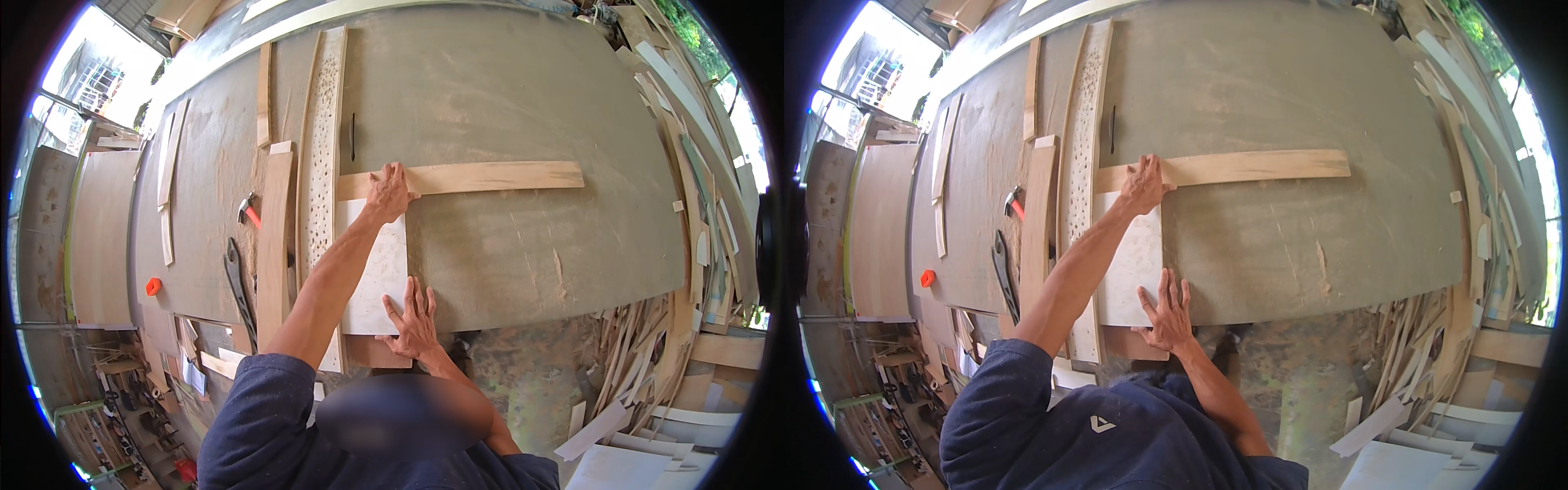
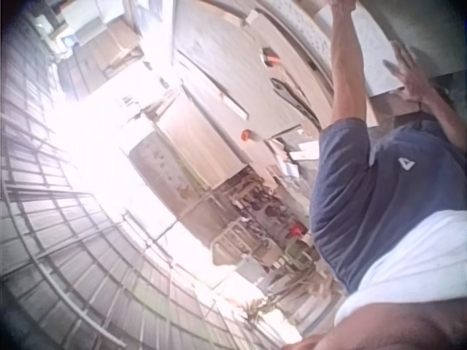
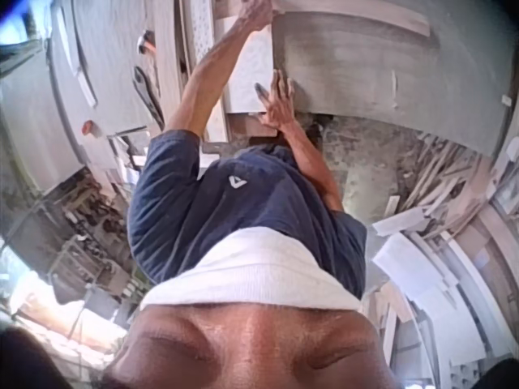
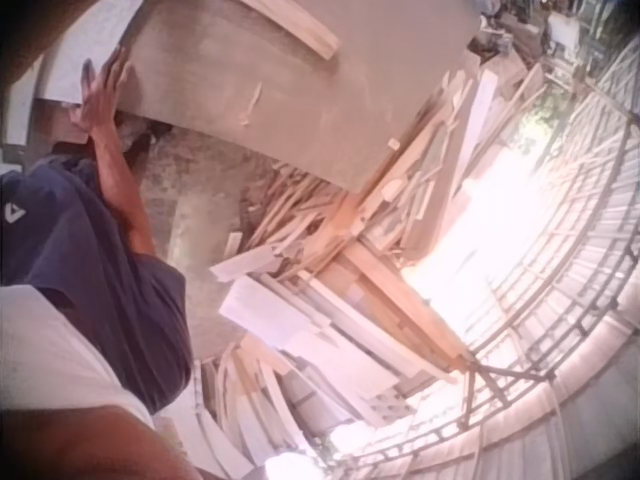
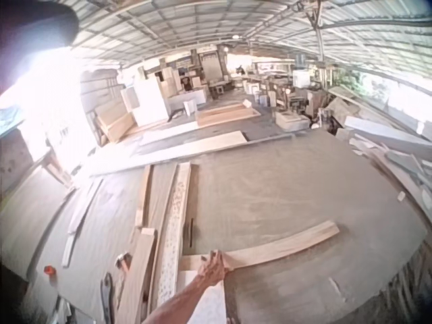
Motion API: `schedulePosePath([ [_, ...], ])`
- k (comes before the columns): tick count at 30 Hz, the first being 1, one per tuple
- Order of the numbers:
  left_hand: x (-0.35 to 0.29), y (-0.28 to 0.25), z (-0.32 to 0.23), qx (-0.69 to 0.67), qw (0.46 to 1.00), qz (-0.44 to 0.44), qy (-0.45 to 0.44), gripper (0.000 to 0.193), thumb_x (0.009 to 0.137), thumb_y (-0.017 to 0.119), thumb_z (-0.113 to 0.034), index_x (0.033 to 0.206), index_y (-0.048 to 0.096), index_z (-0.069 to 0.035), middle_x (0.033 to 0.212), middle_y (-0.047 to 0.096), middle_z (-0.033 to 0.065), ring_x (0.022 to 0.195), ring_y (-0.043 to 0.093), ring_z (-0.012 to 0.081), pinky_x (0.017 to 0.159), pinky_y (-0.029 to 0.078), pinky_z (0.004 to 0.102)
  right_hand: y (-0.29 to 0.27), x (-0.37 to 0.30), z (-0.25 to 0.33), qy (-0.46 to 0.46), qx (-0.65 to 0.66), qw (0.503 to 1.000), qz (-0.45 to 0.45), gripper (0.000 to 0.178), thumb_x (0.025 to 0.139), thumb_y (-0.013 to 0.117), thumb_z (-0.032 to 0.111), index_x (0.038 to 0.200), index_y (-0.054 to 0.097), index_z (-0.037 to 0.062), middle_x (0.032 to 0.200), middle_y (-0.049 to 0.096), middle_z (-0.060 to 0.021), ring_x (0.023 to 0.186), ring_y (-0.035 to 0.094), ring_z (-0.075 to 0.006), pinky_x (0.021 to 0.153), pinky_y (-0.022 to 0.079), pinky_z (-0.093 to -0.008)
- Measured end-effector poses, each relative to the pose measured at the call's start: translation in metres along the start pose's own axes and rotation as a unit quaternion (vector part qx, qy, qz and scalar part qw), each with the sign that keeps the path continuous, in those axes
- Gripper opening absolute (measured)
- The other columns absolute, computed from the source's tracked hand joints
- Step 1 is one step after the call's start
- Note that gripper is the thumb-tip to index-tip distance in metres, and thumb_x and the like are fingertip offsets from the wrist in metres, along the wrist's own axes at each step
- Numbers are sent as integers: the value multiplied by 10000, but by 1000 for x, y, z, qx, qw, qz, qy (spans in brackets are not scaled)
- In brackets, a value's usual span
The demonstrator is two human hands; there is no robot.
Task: The person uses a hammer to tap a long perforated wooden strip on a workbench. They then pick up a white rectangular board and various wooden pieces, arranging them on the table to form a layout.
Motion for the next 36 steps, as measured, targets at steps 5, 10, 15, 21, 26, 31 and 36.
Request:
schedulePosePath([
  [5,15,-4,7,1,1000,-19,-3,735,989,628,-465,1375,452,136,1400,417,220,1366,401,379,1111,366,700,-7,17,-4,1,-10,1000,8,970,786,714,677,1562,470,150,1626,92,-430,1530,129,-556,1191,73,-699],
  [10,32,-6,11,-4,1000,-6,4,736,988,627,-467,1374,456,136,1380,422,221,1357,409,386,1105,364,719,-17,32,-9,10,9,1000,-14,962,748,788,603,1534,507,125,1637,107,-410,1552,122,-516,1220,100,-651],
  [15,46,0,22,7,1000,-19,13,740,992,611,-486,1343,502,156,1380,420,218,1369,395,374,1068,377,762,-18,44,-13,16,5,1000,0,968,739,797,601,1536,506,134,1644,96,-401,1557,111,-507,1219,104,-648],
  [21,59,1,30,21,999,-34,17,744,1001,599,-490,1359,494,155,1398,410,222,1370,391,375,1074,379,750,-22,58,-18,25,6,1000,0,952,726,815,584,1521,525,150,1648,103,-391,1557,125,-502,1211,95,-671],
  [26,64,-5,29,11,1000,-26,4,719,1000,610,-465,1379,461,128,1402,403,213,1363,390,382,1107,376,680,-25,64,-20,34,7,999,0,954,710,826,575,1517,532,158,1649,115,-385,1558,135,-491,1201,69,-698],
  [31,72,-3,36,-1,999,-43,17,719,992,619,-483,1344,493,132,1393,407,222,1355,400,378,1080,366,755,-26,71,-22,38,10,999,3,954,703,827,579,1511,541,159,1650,125,-379,1558,140,-484,1195,55,-710],
  [36,80,-7,39,-19,999,-40,18,695,988,630,-472,1334,500,117,1383,416,212,1360,399,371,1079,368,754,-30,78,-25,41,12,999,-6,940,704,826,575,1503,553,160,1649,134,-377,1557,144,-479,1188,53,-716],
])
Point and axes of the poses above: each hand's wrist, its own x-axis towards the middle knuckle, its own y-axis out of the palm, z = x × y, the point moved 8 cm from there along x, towards the middle knuckle
